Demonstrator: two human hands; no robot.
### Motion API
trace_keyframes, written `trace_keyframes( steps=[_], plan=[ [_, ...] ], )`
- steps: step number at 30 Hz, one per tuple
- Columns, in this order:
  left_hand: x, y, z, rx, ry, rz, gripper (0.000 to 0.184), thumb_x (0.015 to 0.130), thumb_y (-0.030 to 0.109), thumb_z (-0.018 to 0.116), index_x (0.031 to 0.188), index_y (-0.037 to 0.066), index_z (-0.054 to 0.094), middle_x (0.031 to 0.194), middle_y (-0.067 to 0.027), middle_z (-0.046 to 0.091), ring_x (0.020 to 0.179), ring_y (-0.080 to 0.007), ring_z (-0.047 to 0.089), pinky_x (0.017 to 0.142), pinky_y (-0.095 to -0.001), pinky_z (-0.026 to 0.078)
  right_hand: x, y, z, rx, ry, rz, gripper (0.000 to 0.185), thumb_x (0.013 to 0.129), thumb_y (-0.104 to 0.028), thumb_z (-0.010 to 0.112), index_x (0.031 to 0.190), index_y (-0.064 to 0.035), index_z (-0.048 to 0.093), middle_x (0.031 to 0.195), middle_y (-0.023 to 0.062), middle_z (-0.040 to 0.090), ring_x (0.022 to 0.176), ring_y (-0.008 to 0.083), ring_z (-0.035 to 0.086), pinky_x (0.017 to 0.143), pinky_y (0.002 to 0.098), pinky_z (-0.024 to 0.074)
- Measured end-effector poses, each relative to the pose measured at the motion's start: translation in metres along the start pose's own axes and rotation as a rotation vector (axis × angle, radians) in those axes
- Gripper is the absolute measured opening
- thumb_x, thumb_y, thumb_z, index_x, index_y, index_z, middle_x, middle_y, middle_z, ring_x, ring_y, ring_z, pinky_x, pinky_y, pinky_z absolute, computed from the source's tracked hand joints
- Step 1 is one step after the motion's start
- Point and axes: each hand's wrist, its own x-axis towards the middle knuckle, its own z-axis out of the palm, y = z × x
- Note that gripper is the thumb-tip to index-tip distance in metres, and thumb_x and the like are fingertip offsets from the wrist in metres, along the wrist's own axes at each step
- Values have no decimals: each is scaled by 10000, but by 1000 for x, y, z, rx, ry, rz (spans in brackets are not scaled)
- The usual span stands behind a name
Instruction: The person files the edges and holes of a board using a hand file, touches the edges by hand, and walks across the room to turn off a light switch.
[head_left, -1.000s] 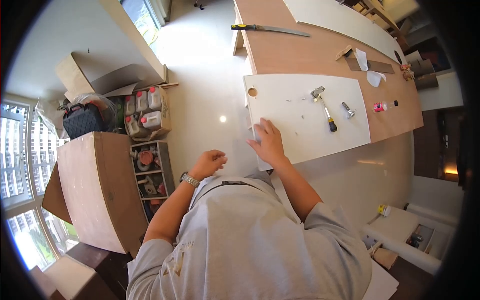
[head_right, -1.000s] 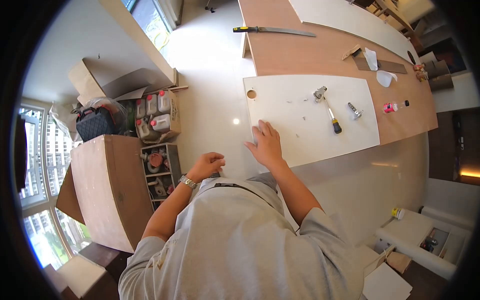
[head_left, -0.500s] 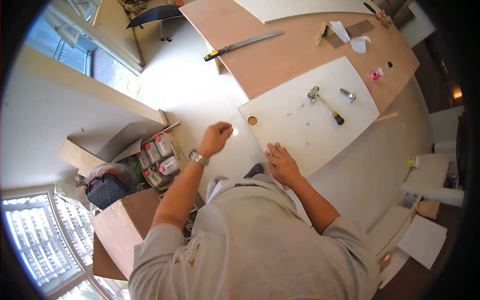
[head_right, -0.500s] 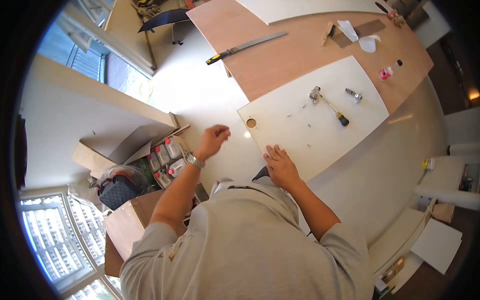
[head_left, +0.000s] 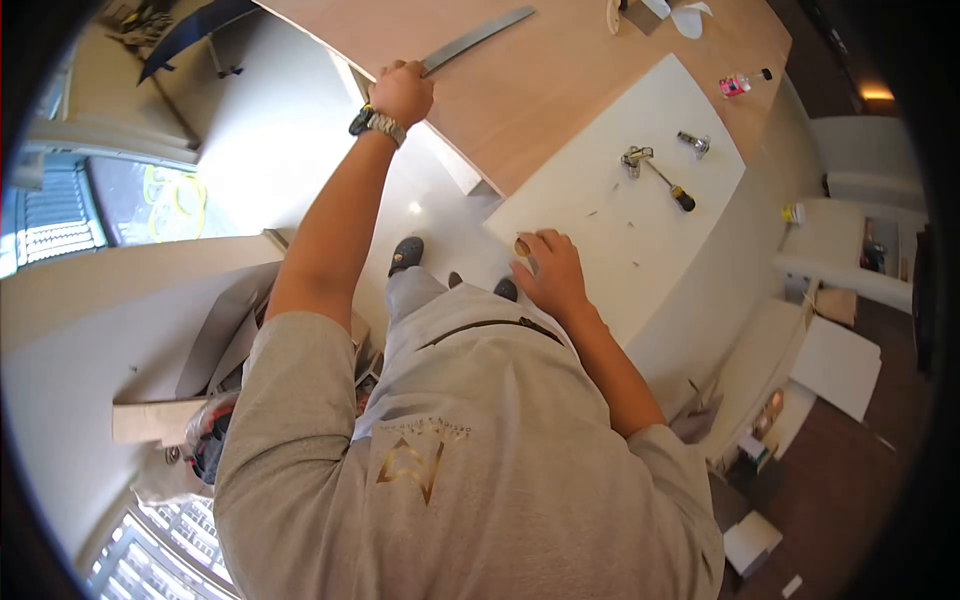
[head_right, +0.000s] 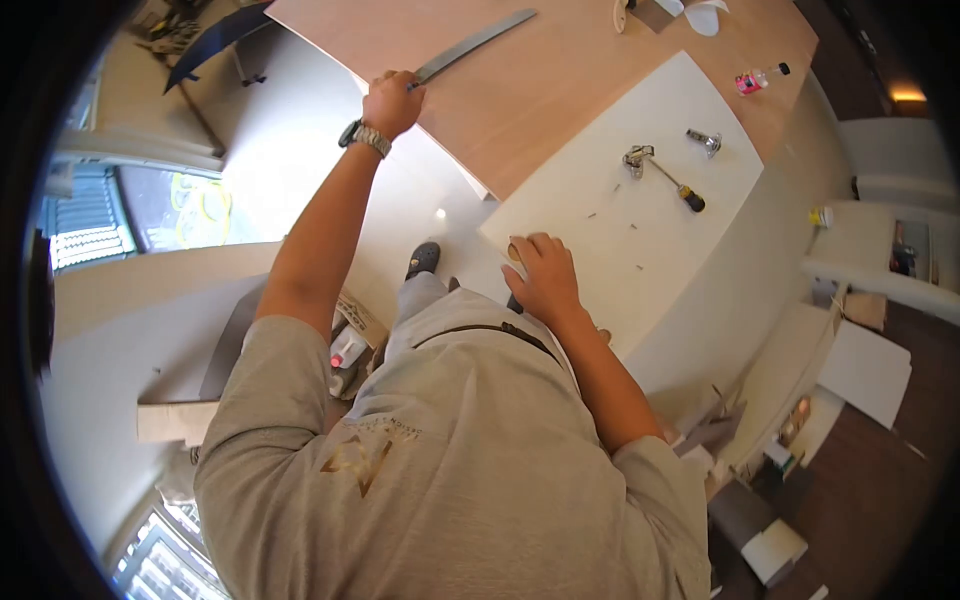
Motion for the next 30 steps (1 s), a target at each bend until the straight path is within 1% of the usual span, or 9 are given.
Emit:
trace_keyframes(
  steps=[3, 9, 15, 19, 22, 26, 27, 29, 30],
  plan=[
    [24, -26, 8, 51, -145, 50, 356, 883, 299, 641, 1169, 90, 669, 1233, -164, 628, 1128, -388, 597, 919, -465, 520, 43, -24, 26, -87, 18, 81, 413, 731, -170, 784, 1085, -60, 603, 981, 122, 591, 898, 323, 568, 781, 420, 458],
    [39, -56, 32, -143, -191, 117, 405, 882, 313, 634, 1203, 67, 628, 1180, -170, 627, 1120, -368, 608, 933, -462, 514, 67, -27, 52, -147, 22, 224, 359, 702, -156, 817, 903, -66, 533, 873, 107, 550, 820, 323, 536, 724, 441, 429],
    [50, -51, 36, -105, -247, 121, 415, 876, 338, 645, 1197, 75, 625, 1203, -148, 627, 1142, -352, 588, 975, -473, 471, 66, -38, 57, -189, 84, 309, 340, 721, -208, 822, 875, -82, 547, 858, 93, 530, 784, 303, 515, 698, 421, 413],
    [65, -40, 38, -21, -287, 127, 431, 881, 372, 649, 1203, 88, 614, 1226, -138, 619, 1180, -356, 560, 996, -487, 447, 62, -44, 58, -173, 124, 340, 310, 752, -202, 801, 909, -69, 569, 880, 100, 546, 812, 310, 525, 730, 422, 431],
    [75, -28, 31, 31, -369, 141, 427, 921, 358, 630, 1240, 76, 591, 1264, -150, 600, 1235, -360, 531, 1016, -508, 431, 58, -46, 55, -140, 126, 351, 294, 772, -186, 785, 951, -58, 589, 920, 109, 570, 842, 319, 536, 764, 428, 448],
    [90, -22, 46, 22, -449, 158, 418, 923, 315, 621, 1234, 37, 586, 1311, -206, 576, 1251, -383, 533, 1034, -459, 446, 52, -44, 54, -112, 139, 347, 297, 777, -167, 778, 984, -50, 601, 966, 116, 591, 869, 325, 545, 789, 433, 459],
    [90, -19, 43, -53, -418, 109, 431, 879, 283, 652, 1200, -1, 608, 1272, -249, 607, 1188, -389, 585, 1007, -443, 482, 50, -43, 55, -98, 148, 340, 299, 776, -164, 779, 988, -49, 603, 975, 117, 594, 873, 325, 547, 792, 435, 461],
    [109, -39, 76, -157, -396, 163, 413, 852, 243, 668, 1154, -37, 629, 1095, -235, 664, 1017, -369, 654, 862, -428, 527, 45, -38, 59, -99, 216, 278, 300, 790, -166, 772, 1025, -53, 625, 931, 107, 579, 851, 318, 538, 776, 428, 452],
    [112, -35, 69, -207, -383, 185, 405, 839, 222, 676, 1131, -56, 639, 1006, -228, 692, 931, -358, 689, 789, -421, 550, 45, -39, 58, -98, 248, 241, 302, 797, -167, 769, 1044, -56, 636, 909, 102, 572, 840, 314, 534, 768, 424, 448]
  ],
)
